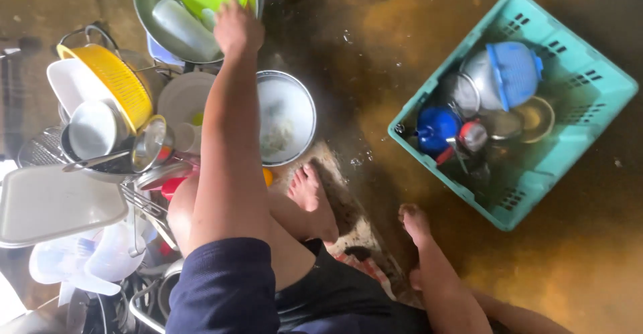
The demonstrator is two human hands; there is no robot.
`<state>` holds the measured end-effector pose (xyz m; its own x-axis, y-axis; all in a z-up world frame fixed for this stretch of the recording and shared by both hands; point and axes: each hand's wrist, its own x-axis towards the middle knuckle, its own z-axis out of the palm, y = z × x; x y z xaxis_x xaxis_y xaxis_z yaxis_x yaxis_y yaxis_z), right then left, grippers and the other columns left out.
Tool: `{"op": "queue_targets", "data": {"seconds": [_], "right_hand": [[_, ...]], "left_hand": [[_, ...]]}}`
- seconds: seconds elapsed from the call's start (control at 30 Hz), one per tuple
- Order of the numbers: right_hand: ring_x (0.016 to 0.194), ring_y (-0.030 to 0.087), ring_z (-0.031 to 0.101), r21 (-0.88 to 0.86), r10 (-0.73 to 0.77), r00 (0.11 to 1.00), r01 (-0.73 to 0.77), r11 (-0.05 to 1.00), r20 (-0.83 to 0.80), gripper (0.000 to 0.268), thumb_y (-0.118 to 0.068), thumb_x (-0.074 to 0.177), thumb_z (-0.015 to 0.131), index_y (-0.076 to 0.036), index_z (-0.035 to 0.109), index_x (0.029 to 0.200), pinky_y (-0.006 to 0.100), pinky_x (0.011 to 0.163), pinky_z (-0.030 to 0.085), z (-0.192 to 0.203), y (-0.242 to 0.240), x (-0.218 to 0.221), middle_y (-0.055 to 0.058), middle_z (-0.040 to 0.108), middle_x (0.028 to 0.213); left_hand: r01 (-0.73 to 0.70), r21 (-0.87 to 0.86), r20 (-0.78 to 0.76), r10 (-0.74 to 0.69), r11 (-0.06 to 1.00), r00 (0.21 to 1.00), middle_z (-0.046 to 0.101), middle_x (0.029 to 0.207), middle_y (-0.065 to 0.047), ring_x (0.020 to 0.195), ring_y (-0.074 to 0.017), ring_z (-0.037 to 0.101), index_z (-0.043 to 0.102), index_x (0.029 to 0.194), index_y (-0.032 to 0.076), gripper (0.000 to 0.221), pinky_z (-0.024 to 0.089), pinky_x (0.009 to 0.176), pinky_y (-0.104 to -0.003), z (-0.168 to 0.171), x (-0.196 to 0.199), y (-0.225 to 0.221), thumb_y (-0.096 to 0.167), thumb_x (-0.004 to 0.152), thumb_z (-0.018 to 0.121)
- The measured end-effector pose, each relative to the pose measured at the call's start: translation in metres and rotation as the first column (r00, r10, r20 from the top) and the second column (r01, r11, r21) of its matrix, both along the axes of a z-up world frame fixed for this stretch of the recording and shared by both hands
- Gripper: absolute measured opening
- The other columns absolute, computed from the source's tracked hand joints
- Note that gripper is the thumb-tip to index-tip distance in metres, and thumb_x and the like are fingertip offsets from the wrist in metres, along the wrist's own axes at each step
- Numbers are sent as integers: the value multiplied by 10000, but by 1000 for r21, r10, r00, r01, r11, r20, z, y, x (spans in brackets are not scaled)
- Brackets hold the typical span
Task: Washing and rinsing various dishes and utensils by hand and organizing them into a plastic crate.
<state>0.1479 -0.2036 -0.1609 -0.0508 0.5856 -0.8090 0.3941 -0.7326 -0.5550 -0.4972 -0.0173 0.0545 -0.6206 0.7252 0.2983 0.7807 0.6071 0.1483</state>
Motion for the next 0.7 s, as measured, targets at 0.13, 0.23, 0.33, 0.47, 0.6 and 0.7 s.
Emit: {"op": "queue_targets", "data": {"seconds": [0.13, 0.23, 0.33, 0.47, 0.6, 0.7], "right_hand": [[803, 246, 696, 26, 72, 997, -72, 997, 5, 296, -111, 963, 487, -25, 689, 1162, 348, 662, 486, -25, 3, -2, 131, 736, 1004], [824, 243, 702, 79, 142, 989, -145, 986, 42, 257, -93, 941, 562, -14, 711, 1135, 344, 720, 514, -29, 3, -5, 127, 749, 1006], [909, 223, 698, 377, 484, 832, -555, 742, 271, 262, -27, 860, 616, -51, 742, 1089, 335, 803, 552, -96, -2, 22, 63, 735, 1123], [900, 196, 755, 197, 473, 840, -528, 826, 266, 285, -160, 945, 531, -136, 757, 1118, 332, 825, 564, -74, -1, 11, 24, 757, 1145], [776, 189, 608, -90, -227, 944, 212, 973, -239, 148, -25, 971, 593, -62, 686, 1080, 332, 719, 490, -83, 2, 15, 73, 674, 982], [834, 286, 674, 255, 633, 559, -822, 510, 536, 213, -202, 916, 508, -109, 688, 848, 413, 797, 528, -45, 6, 6, 57, 721, 978]], "left_hand": [[-183, -274, 307, 266, 944, 914, 527, 1281, -159, 1187, -363, 556, 491, 1445, 188, 544, 501, 929, -495, -4, -20, -51, 149, 922, 632], [-118, -325, 354, 237, 938, 905, 525, 1337, -171, 1209, -338, 515, 503, 1489, 296, 501, 356, 1003, -513, -17, -20, -60, 232, 998, 581], [-80, -341, 387, 217, 937, 896, 490, 1453, -150, 1263, -323, 470, 448, 1548, 285, 552, 270, 1064, -506, -36, -26, -48, 280, 1008, 563], [-153, -237, 331, 228, 959, 916, 645, 1185, -126, 1094, -318, 585, 675, 1225, 85, 314, 353, 967, -507, -70, -45, -34, 181, 957, 544], [-187, 222, -16, 196, 957, 980, 709, 821, -134, 678, -309, 646, 757, 829, 82, 301, 486, 739, -494, -63, -53, -20, 146, 951, 490], [102, 473, -216, 4, 875, 976, 618, 852, -83, 627, -316, 639, 651, 872, 113, 32, 520, 563, -443, 3, -6, 4, 83, 870, 639]]}}
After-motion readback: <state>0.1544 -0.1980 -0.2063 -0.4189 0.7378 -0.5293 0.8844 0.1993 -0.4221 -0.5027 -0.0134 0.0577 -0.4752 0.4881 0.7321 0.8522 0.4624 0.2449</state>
